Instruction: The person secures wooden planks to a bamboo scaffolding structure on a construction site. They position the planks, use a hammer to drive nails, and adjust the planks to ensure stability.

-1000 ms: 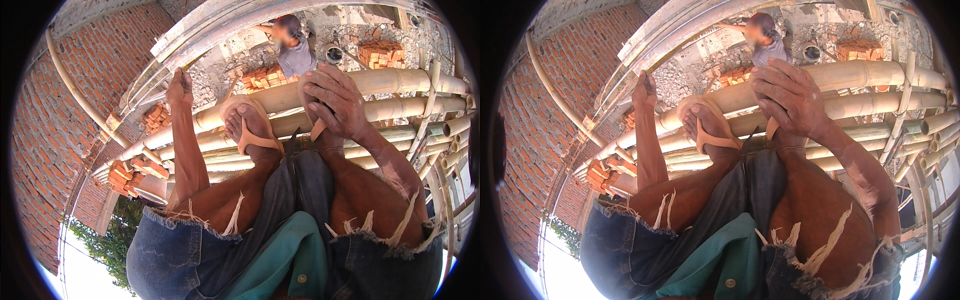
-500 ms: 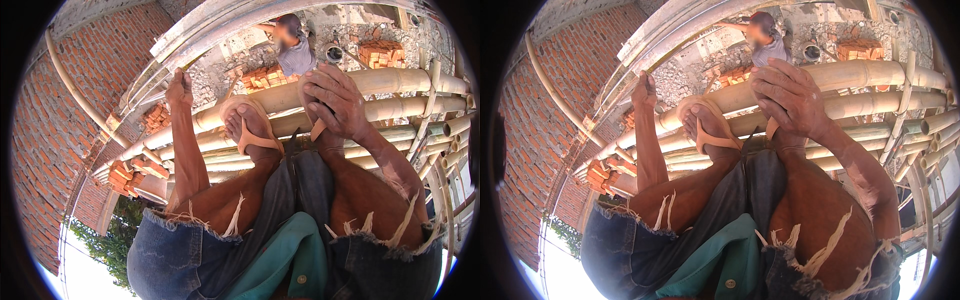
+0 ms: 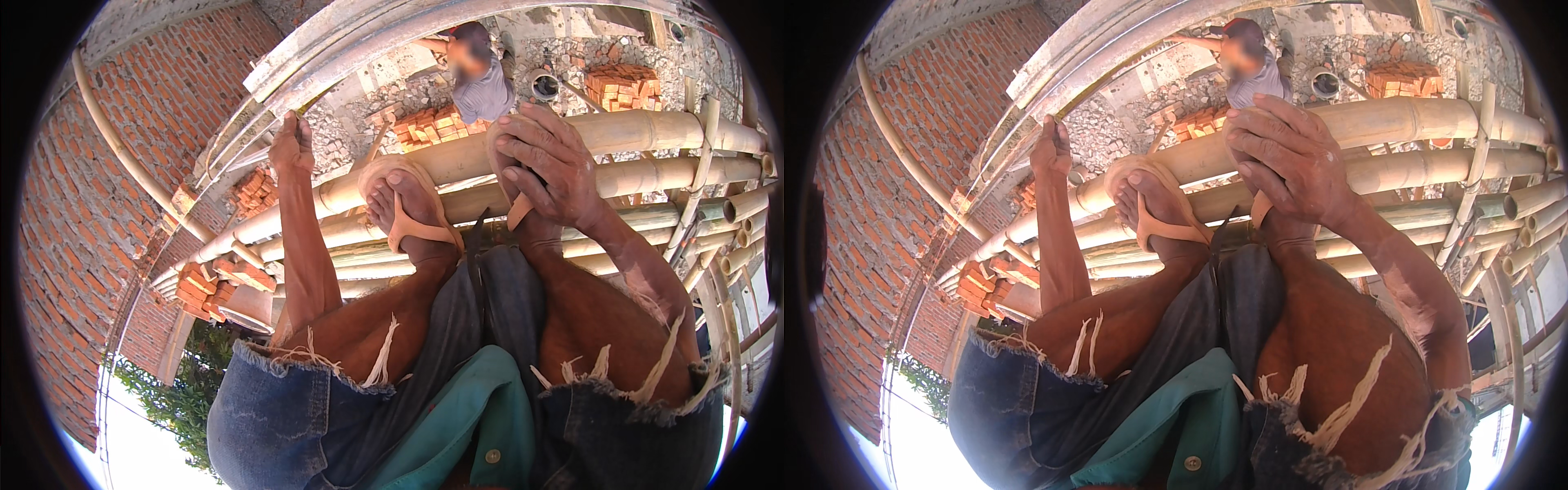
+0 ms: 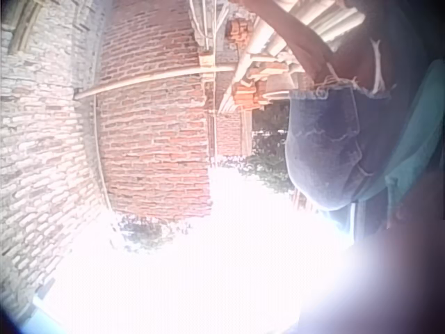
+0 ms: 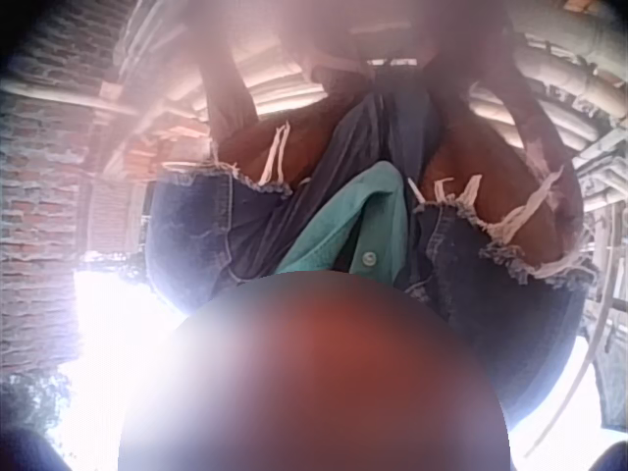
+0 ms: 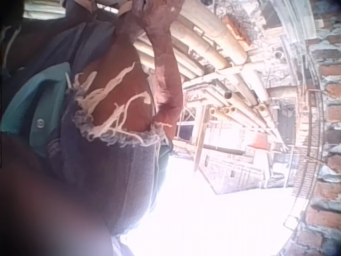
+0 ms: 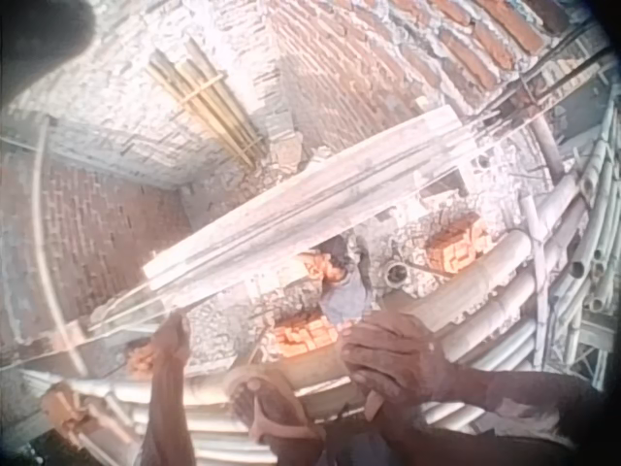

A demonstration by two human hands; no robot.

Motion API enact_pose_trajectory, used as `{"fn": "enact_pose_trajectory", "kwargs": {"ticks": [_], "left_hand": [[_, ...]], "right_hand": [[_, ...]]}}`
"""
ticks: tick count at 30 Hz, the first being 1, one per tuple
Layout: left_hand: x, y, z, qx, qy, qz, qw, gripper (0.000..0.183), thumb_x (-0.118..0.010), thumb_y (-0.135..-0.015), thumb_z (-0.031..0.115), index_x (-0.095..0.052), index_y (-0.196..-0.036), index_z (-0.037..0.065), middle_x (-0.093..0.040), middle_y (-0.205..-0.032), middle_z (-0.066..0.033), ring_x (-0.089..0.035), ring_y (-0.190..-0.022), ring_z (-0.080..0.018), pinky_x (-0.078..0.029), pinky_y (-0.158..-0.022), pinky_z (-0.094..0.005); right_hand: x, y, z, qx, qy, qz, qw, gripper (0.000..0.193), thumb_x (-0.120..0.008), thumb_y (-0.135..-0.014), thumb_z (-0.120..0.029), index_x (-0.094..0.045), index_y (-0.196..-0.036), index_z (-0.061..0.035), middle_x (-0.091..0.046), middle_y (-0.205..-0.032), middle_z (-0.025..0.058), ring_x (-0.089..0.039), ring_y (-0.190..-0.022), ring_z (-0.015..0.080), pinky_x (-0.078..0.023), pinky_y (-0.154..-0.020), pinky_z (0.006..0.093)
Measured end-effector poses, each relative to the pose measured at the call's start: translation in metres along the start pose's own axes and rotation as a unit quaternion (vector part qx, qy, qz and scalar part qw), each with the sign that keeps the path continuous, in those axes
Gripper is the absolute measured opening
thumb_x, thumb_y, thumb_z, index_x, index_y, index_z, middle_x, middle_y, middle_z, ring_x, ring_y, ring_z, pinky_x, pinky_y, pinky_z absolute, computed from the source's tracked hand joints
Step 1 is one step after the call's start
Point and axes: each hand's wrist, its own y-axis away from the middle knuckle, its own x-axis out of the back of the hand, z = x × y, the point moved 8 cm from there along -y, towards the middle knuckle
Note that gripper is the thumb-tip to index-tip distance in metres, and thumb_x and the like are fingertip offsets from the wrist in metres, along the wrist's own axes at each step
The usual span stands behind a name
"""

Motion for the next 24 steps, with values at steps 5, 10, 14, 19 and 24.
{"fn": "enact_pose_trajectory", "kwargs": {"ticks": [5,10,14,19,24], "left_hand": [[0.0003,-0.0011,-0.0003,0.0,0.003,-0.006,1.0,0.018,-0.073,-0.097,0.012,-0.069,-0.105,-0.003,-0.07,-0.088,-0.0078,-0.067,-0.073,-0.0144,-0.063,-0.062,-0.0212],[0.0008,-0.0025,-0.0011,0.001,0.003,-0.005,1.0,0.017,-0.073,-0.097,0.012,-0.07,-0.105,-0.003,-0.07,-0.089,-0.008,-0.067,-0.073,-0.0144,-0.062,-0.061,-0.0208],[0.0023,-0.0037,-0.0008,0.0,0.008,0.003,1.0,0.017,-0.073,-0.096,0.011,-0.07,-0.105,-0.003,-0.071,-0.089,-0.0083,-0.068,-0.073,-0.0146,-0.063,-0.061,-0.0207],[0.0016,-0.0028,-0.0011,0.004,0.004,0.001,1.0,0.018,-0.073,-0.097,0.011,-0.07,-0.105,-0.004,-0.071,-0.09,-0.0086,-0.068,-0.073,-0.0147,-0.063,-0.061,-0.0208],[0.0007,-0.0007,-0.0004,0.003,0.005,0.004,1.0,0.018,-0.073,-0.097,0.012,-0.07,-0.105,-0.004,-0.07,-0.089,-0.0087,-0.068,-0.072,-0.0147,-0.063,-0.061,-0.0209]], "right_hand": [[-0.0001,0.0,-0.0004,0.001,0.004,-0.001,1.0,0.034,-0.076,-0.086,-0.019,-0.074,-0.118,-0.01,-0.069,-0.132,0.0053,-0.058,-0.131,0.0324,-0.046,-0.105,0.0445],[-0.0007,0.0003,0.0009,-0.004,-0.003,-0.002,1.0,0.034,-0.076,-0.086,-0.021,-0.074,-0.119,-0.0108,-0.069,-0.133,0.005,-0.057,-0.131,0.0318,-0.046,-0.105,0.0446],[-0.001,0.0005,0.0012,-0.003,0.0,-0.003,1.0,0.035,-0.076,-0.086,-0.021,-0.074,-0.119,-0.0118,-0.069,-0.133,0.0046,-0.057,-0.132,0.0312,-0.047,-0.105,0.0445],[-0.0011,0.0008,0.001,-0.001,0.003,-0.002,1.0,0.035,-0.076,-0.086,-0.021,-0.073,-0.119,-0.0119,-0.068,-0.134,0.0044,-0.057,-0.132,0.0312,-0.046,-0.105,0.0446],[-0.0012,0.001,0.0011,-0.001,0.002,-0.003,1.0,0.035,-0.076,-0.086,-0.02,-0.073,-0.119,-0.0115,-0.068,-0.134,0.0045,-0.056,-0.133,0.0312,-0.046,-0.105,0.0446]]}}
